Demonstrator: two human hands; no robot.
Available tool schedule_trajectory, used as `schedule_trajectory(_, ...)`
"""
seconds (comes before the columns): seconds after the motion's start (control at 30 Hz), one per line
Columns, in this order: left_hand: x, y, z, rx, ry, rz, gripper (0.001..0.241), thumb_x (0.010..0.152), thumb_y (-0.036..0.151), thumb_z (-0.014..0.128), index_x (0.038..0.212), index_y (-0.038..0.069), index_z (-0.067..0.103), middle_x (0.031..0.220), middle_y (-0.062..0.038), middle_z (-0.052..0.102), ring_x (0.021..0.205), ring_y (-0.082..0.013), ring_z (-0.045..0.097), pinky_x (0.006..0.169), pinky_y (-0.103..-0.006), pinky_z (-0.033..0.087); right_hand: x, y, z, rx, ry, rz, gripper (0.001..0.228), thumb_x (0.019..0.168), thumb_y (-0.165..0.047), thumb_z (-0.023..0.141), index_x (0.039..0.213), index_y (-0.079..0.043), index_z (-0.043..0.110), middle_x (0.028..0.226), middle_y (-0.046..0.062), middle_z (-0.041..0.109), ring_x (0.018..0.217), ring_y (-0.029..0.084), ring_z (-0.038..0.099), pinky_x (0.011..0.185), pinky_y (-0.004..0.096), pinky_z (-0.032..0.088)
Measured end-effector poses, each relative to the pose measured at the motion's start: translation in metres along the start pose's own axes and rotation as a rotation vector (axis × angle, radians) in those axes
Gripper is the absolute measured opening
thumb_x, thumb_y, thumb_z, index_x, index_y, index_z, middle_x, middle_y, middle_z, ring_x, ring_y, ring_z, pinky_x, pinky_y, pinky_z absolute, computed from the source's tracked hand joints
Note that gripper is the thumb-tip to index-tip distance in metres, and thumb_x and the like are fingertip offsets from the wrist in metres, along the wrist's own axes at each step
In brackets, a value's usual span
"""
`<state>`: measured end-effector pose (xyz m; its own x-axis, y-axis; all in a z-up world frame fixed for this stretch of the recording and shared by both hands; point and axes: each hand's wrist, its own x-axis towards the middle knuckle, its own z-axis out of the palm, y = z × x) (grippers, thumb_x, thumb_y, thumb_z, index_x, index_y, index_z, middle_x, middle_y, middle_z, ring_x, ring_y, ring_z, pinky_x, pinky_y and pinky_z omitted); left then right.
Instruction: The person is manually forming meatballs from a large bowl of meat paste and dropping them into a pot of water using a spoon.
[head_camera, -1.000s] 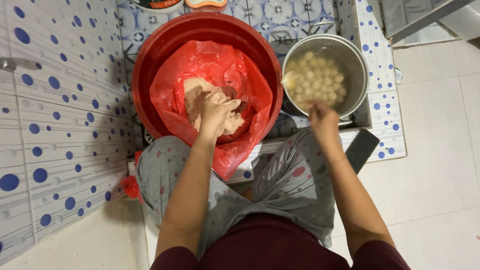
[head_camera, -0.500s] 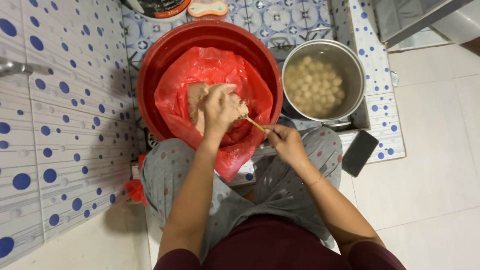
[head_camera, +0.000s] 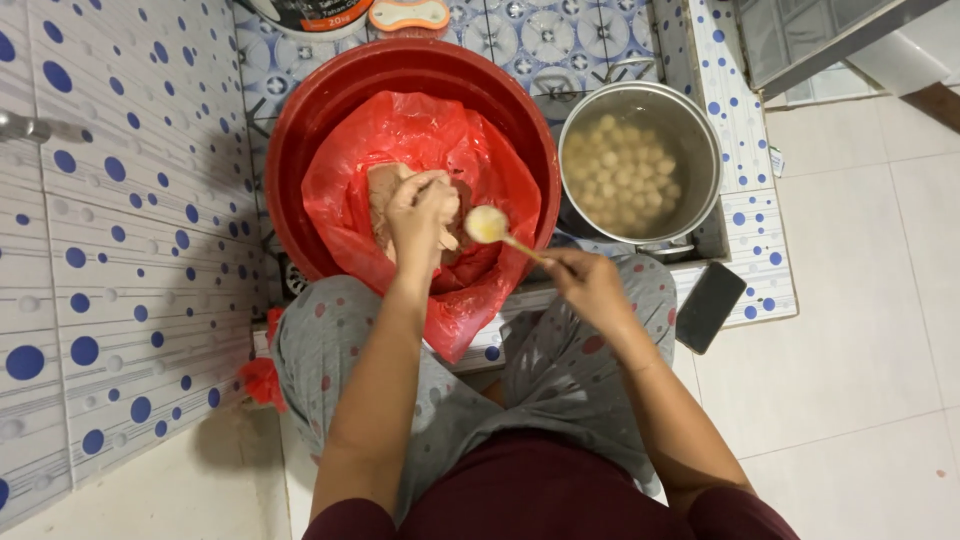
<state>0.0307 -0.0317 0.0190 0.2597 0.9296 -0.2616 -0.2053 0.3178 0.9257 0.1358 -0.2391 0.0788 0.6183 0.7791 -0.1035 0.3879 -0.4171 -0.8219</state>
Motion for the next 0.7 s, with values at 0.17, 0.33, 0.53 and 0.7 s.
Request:
schedule_trajectory(0.17,0.024,-0.023,-0.015,-0.237,0.027,-0.124,0.025,0.08,0.005,0.085,0.093,0.004,0.063,0.072,0.0,0.058,0.049,-0.0055,0.052,0.04,-0.0204,0.043,0.005,0.059,-0.026,-0.108,0.161,0.038,0.018,0.1,-0.011,0.067,0.11,-0.002,0.079,0.092,0.024,0.075,0.093,0.043,0.072,0.081,0.047,0.053)
schedule_trajectory(0.33,0.011,-0.011,-0.009,-0.11,0.068,-0.097,0.036,0.07,-0.003,0.092,0.091,0.005,0.063,0.07,0.002,0.06,0.051,-0.0061,0.056,0.039,-0.022,0.046,0.005,0.131,-0.031,-0.163,0.345,0.037,0.019,0.102,-0.012,0.066,0.116,-0.007,0.078,0.097,0.021,0.075,0.099,0.04,0.071,0.084,0.045,0.055)
schedule_trajectory(0.53,0.014,-0.038,-0.014,0.099,-0.007,-0.059,0.036,0.071,0.007,0.094,0.092,0.002,0.065,0.074,-0.002,0.059,0.057,-0.0107,0.057,0.043,-0.0328,0.051,0.005,0.145,-0.009,-0.12,0.554,-0.04,0.018,0.1,-0.006,0.068,0.114,-0.006,0.079,0.098,0.021,0.076,0.1,0.04,0.071,0.084,0.046,0.055)
schedule_trajectory(0.7,0.032,-0.039,-0.024,0.077,-0.093,0.01,0.034,0.095,0.022,0.07,0.075,-0.001,0.056,0.052,-0.021,0.053,0.03,-0.039,0.056,0.022,-0.0511,0.049,0.014,0.156,-0.011,-0.066,0.573,-0.013,0.015,0.101,-0.013,0.069,0.112,-0.011,0.08,0.084,0.016,0.075,0.089,0.035,0.073,0.077,0.041,0.055)
